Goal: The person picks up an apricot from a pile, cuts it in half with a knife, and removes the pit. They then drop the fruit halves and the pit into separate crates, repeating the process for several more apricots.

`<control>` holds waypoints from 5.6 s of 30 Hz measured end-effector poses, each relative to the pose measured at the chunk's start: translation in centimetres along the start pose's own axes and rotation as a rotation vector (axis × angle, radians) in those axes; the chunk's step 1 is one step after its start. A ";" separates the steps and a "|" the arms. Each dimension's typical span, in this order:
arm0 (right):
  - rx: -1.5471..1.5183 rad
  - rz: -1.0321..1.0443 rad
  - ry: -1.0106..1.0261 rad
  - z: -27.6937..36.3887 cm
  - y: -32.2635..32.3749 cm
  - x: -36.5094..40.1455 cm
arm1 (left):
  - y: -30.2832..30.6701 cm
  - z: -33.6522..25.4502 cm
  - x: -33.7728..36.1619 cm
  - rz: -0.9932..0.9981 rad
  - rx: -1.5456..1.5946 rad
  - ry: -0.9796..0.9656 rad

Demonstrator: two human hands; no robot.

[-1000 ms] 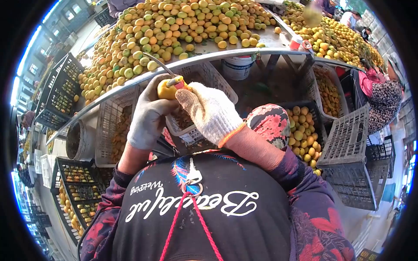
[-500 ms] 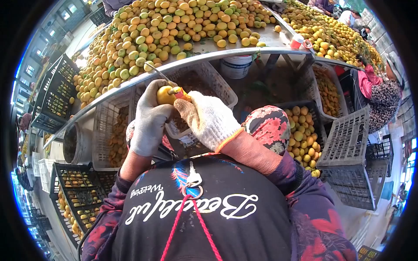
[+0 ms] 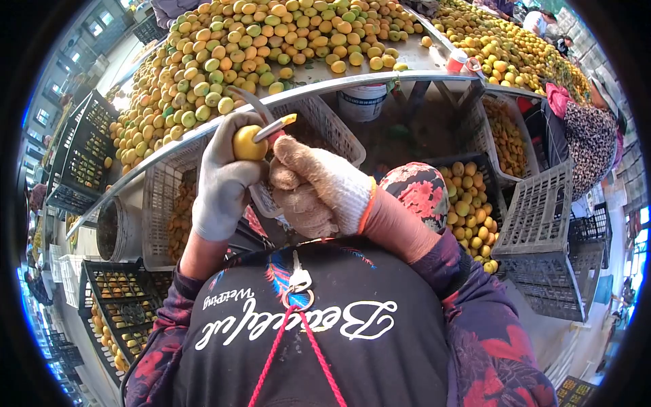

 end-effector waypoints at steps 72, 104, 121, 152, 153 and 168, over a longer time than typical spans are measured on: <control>1.292 -0.781 1.030 0.5 0.0 0.8 | -3.6 0.3 -2.0 -0.128 0.223 -0.097; 0.920 -0.694 1.264 3.4 -4.8 1.4 | -4.5 -2.5 2.2 0.021 0.132 -0.337; 1.827 -0.702 1.354 3.6 -3.8 -2.7 | -3.4 1.1 0.9 -0.154 0.817 0.818; 1.281 -0.640 1.260 2.0 -1.2 0.4 | -1.2 5.6 -0.2 0.125 1.013 0.626; 1.325 -0.578 1.279 1.7 -1.5 0.1 | -1.6 5.4 0.0 0.063 1.009 0.617; 1.522 -0.893 1.505 5.3 -1.3 3.6 | -2.5 5.2 0.3 0.120 1.037 0.712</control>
Point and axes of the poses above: each hand's wrist, its own x-axis away from the middle knuckle, its own y-axis out of the back of the hand, z = x × y, the point moved 2 cm from there along -x, towards the middle knuckle, and after that the axes turned 8 degrees about -z, right-handed, at the moved point
